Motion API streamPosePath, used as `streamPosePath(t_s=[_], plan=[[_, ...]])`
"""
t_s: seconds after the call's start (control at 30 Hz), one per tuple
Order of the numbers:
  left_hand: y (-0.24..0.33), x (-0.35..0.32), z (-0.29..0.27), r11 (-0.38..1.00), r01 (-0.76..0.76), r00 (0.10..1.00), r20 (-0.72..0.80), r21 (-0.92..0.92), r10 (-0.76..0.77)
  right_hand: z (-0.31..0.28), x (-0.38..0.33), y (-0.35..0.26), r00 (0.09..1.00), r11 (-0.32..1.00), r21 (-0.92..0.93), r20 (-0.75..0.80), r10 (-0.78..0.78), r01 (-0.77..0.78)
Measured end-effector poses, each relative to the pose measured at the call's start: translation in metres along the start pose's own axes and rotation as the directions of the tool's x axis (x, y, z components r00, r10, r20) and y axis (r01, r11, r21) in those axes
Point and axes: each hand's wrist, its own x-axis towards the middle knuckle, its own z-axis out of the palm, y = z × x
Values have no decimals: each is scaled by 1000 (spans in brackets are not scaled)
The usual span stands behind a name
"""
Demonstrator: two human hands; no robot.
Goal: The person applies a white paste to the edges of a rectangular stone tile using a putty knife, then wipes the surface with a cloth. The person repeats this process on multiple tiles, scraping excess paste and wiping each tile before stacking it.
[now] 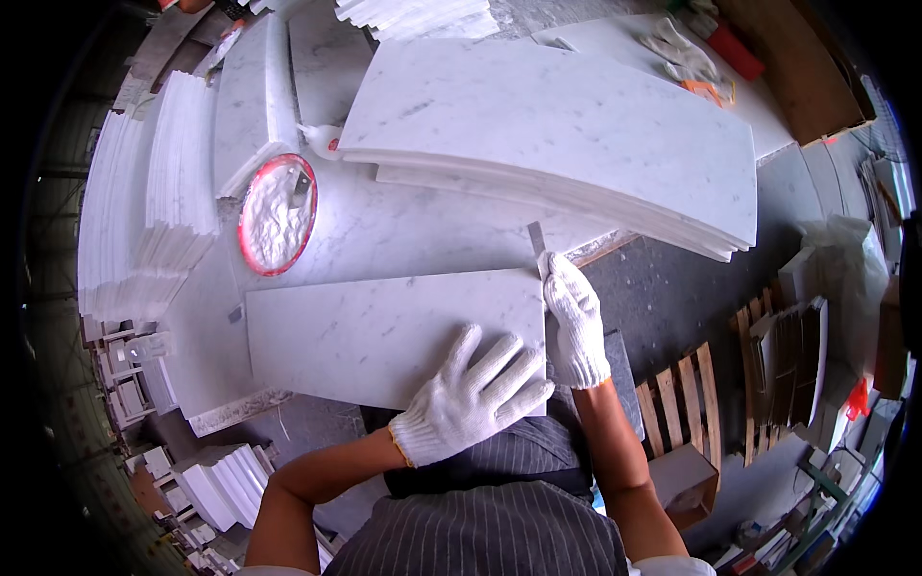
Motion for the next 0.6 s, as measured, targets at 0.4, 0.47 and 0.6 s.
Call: streamPosePath(t_s=[0.4, 0.47, 0.6], plan=[[-1, 5, -3, 1000, -7, 1000, -12, -23, 7, 2, -11, -6, 999, 998, 33, -7, 51, -50], [-1, 6, -6, 999, -29, 999, -25, -24, 29, 2, -15, -7, 998, 998, -8, -2, 64, -64], [-6, 14, 5, 1000, 28, 995, -97, -4, -28, -45, -47, -13, 962, 969, -149, 160, 220, -197]])
